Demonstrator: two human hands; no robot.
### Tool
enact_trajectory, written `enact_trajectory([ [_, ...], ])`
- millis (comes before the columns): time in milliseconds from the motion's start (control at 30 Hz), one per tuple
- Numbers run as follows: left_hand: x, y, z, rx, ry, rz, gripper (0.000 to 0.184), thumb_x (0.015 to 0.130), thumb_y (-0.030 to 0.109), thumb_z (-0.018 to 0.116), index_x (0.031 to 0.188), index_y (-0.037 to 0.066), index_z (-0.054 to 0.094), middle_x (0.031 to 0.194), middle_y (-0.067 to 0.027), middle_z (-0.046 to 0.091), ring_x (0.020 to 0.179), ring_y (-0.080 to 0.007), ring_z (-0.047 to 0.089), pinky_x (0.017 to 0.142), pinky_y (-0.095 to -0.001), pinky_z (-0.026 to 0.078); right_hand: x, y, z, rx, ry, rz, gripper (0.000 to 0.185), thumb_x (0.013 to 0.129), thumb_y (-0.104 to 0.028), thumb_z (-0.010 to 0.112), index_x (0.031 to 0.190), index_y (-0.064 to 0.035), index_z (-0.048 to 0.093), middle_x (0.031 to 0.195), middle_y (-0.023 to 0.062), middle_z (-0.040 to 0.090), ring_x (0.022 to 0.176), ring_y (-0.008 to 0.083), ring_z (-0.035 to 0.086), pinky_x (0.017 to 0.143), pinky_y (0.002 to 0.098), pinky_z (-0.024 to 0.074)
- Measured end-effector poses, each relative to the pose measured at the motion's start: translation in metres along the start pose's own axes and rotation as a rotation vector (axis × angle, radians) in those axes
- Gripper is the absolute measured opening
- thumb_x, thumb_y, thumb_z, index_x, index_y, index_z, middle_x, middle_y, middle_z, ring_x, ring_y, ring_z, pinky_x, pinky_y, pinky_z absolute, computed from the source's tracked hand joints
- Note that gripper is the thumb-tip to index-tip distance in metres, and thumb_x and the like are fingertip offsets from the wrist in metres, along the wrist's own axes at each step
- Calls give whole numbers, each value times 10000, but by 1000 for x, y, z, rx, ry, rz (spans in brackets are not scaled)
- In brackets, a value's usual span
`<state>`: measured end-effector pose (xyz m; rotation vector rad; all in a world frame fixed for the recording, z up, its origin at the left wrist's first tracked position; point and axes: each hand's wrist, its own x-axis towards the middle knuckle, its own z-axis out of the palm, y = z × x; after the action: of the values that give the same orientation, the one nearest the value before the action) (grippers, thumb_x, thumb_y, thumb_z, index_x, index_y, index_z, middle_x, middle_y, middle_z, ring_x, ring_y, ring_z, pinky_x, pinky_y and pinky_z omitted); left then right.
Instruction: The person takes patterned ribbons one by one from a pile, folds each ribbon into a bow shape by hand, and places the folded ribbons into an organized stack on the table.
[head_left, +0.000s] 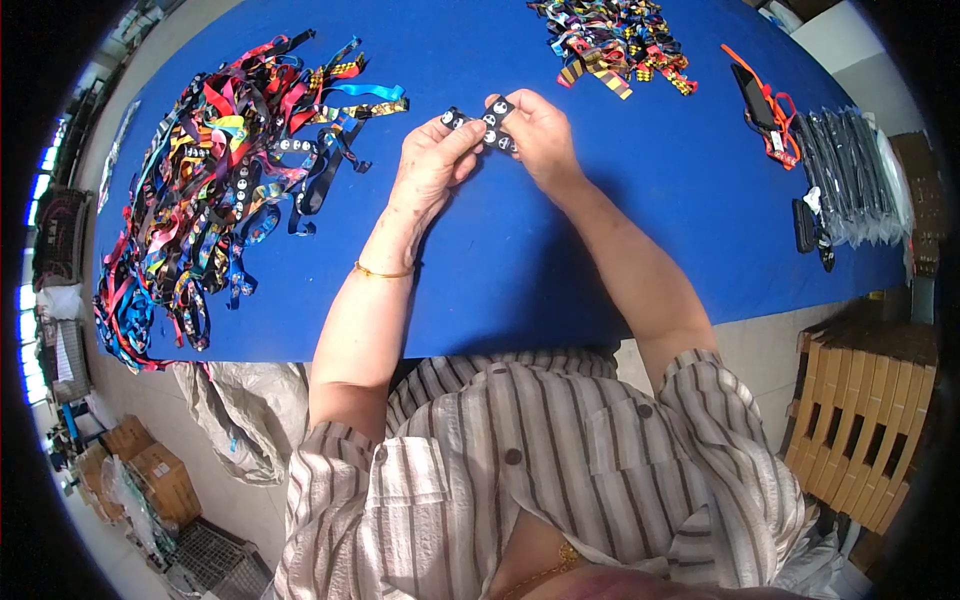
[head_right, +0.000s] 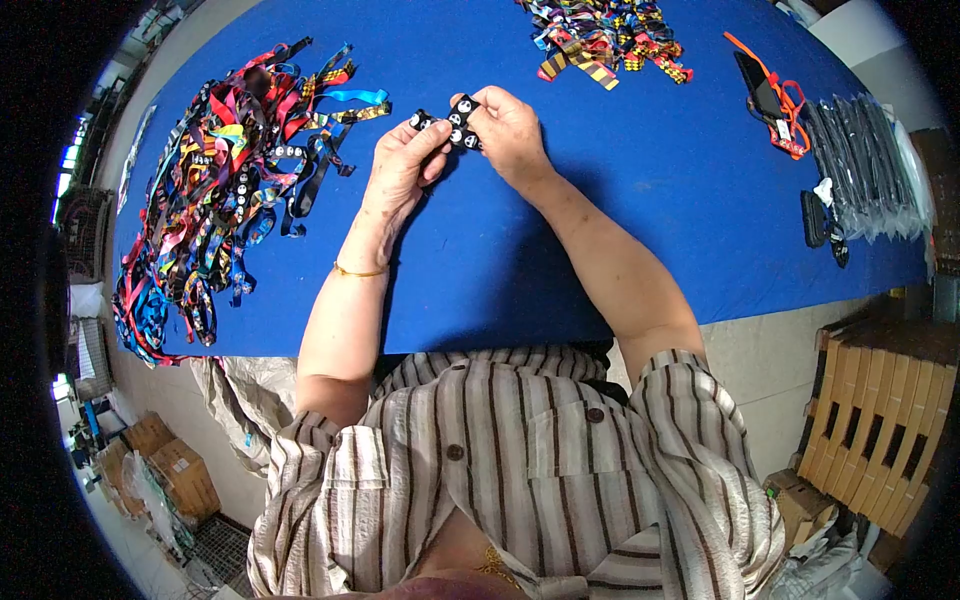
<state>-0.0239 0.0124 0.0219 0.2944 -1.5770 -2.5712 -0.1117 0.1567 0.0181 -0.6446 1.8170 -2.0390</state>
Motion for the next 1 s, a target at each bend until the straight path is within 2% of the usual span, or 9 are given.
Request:
enact_trajectory([
  [200,2,1,-2,-7,-10,-7,131,969,127,696,881,45,645,738,-24,636,485,-53,457,440,-195,324,7,8,-4,61,-16,-25,142,1007,-149,619,988,-22,679,842,-9,673,681,22,560,576,174,453],
  [300,2,1,-4,5,-7,3,132,967,127,698,883,40,647,732,-23,633,481,-53,457,437,-198,321,12,9,-11,26,-57,52,151,1005,-170,641,1068,-38,679,847,-7,660,729,48,574,665,207,479],
  [400,3,1,-9,22,28,12,137,966,129,700,879,36,649,726,-21,631,471,-52,452,430,-201,313,16,6,-33,118,-332,88,181,986,-124,642,1129,-14,650,915,25,671,806,90,604,779,244,509],
  [433,3,1,-11,28,45,14,137,965,130,700,879,35,651,725,-20,630,468,-52,450,427,-202,310,18,5,-36,71,-349,104,245,972,-124,645,1176,8,621,972,45,669,881,113,611,845,266,501],
  [533,4,2,-13,55,60,16,139,962,134,703,880,33,655,721,-18,628,460,-50,446,421,-203,303,13,-8,-31,228,-319,154,277,964,-151,654,1178,21,618,973,48,668,899,117,608,858,265,496],
  [567,3,3,-12,71,45,15,141,961,137,705,879,33,656,721,-18,628,459,-50,445,420,-203,302,13,-7,-30,162,-342,140,281,977,-206,656,1166,0,631,986,37,667,912,106,602,861,261,493],
  [667,2,3,-9,107,-3,10,157,954,152,719,881,27,657,731,-19,629,464,-50,450,419,-201,304,11,-8,-24,56,-331,102,265,984,-234,664,1139,-20,647,987,22,666,907,90,598,858,249,489],
  [800,2,1,-11,128,-52,16,162,948,149,730,885,20,655,749,-22,631,476,-49,461,422,-200,316,14,4,-25,79,-276,63,186,984,-203,685,1055,-31,679,936,9,676,852,78,602,810,237,491],
  [1000,3,1,-11,83,-73,37,149,943,143,737,913,27,649,750,-22,633,508,-49,488,442,-192,341,16,5,-26,122,-256,60,164,993,-192,680,1022,-31,673,908,22,678,833,83,606,784,241,498],
])
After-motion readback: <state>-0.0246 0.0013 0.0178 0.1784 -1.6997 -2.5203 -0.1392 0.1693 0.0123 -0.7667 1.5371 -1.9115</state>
